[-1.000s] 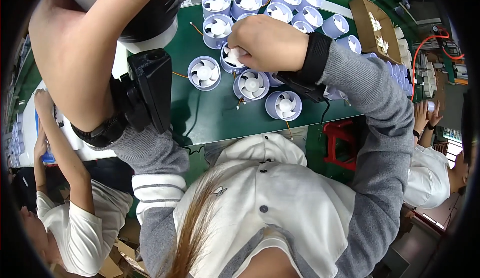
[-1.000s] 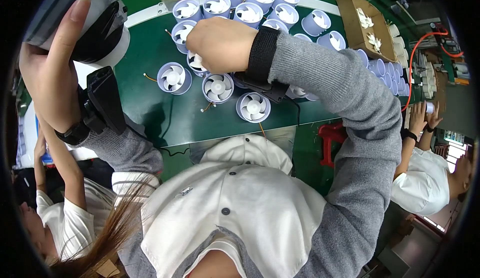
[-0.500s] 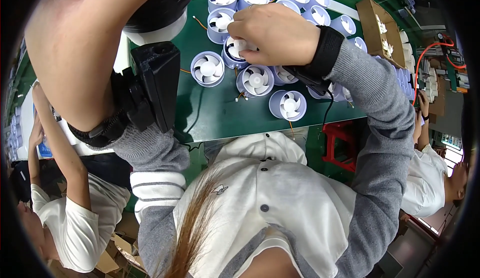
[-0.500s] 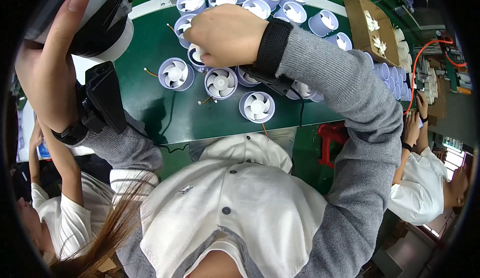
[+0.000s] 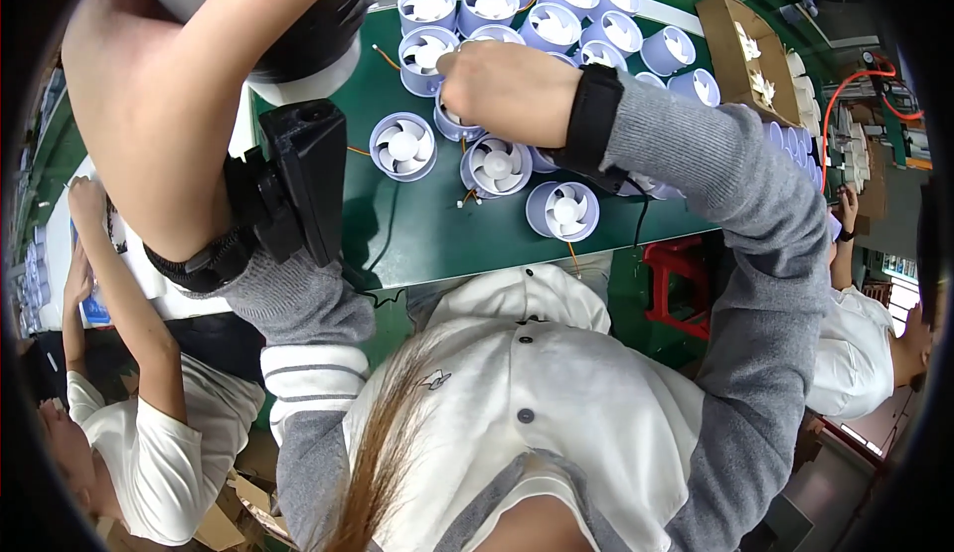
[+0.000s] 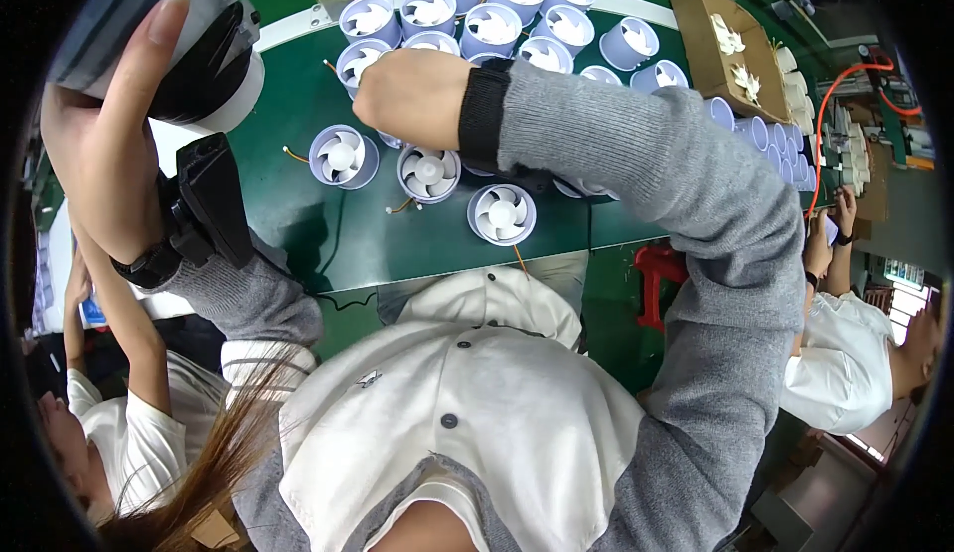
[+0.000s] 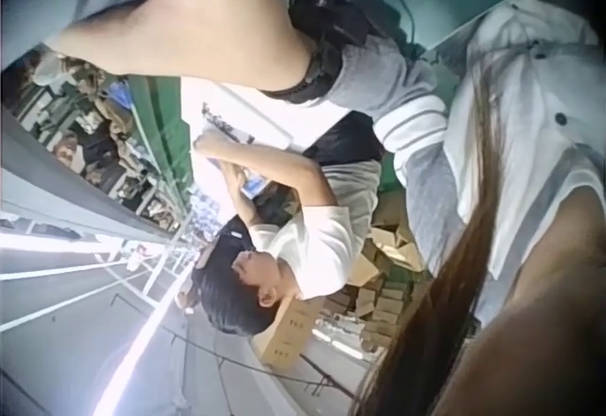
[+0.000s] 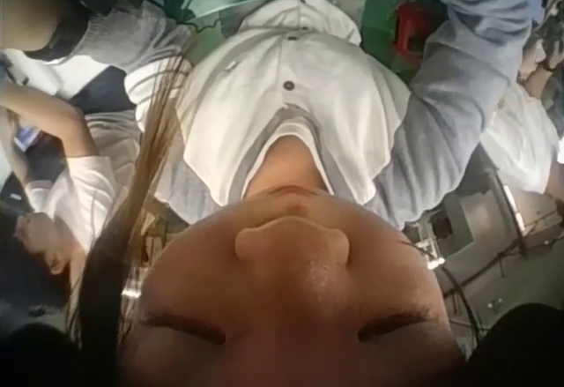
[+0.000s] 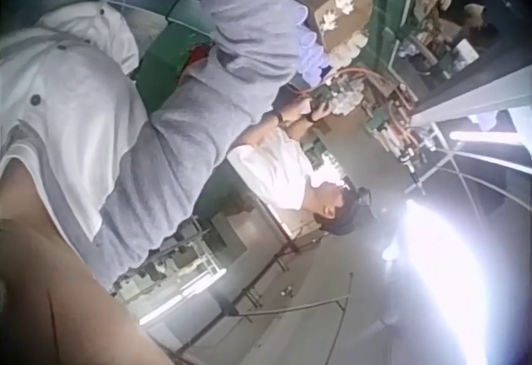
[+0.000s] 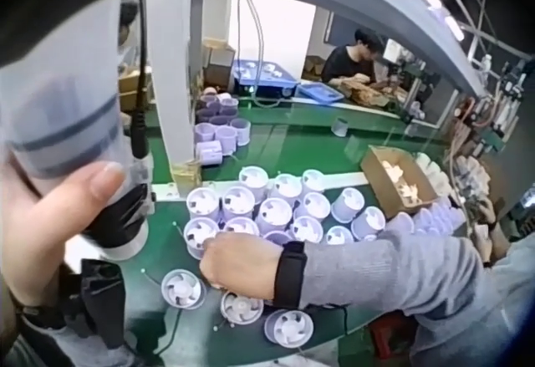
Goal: The person picks up a fan blade from a box, aligns it with a motor inside a housing, and presses it into place. They repeat this process for several units, occasionally moving completed housings aside on the green work surface.
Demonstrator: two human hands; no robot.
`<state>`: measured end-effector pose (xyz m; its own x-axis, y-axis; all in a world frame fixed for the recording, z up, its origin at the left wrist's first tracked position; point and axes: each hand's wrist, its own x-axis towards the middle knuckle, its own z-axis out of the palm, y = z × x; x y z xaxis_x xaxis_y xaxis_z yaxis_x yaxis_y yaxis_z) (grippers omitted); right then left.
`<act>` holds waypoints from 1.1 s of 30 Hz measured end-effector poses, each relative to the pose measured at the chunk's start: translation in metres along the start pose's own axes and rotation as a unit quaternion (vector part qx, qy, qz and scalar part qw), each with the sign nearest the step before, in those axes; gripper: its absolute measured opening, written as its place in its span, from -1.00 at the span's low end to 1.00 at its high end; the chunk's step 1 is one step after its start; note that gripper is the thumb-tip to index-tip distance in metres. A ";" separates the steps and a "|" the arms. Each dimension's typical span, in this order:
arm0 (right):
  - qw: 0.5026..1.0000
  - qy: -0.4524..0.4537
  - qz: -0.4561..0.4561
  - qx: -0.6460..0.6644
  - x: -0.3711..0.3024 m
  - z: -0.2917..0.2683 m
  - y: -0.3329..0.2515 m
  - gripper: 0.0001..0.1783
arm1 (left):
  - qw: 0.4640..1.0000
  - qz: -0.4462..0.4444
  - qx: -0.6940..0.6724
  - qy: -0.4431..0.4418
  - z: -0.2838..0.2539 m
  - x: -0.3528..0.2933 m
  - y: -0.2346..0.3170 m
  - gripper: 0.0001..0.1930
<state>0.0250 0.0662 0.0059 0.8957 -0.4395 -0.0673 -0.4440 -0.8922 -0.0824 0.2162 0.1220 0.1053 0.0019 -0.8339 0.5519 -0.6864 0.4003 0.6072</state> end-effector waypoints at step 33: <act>0.752 -0.128 0.647 -0.012 -0.337 0.017 0.300 -0.48 | 0.992 0.020 -0.116 0.045 -0.010 0.001 -0.032 -0.48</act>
<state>-0.4104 -0.0512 -0.0127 -0.3197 -0.9098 -0.2649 -0.9366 0.2611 0.2335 0.2452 0.1117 0.0922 0.0500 -0.7818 0.6215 -0.5016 0.5185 0.6925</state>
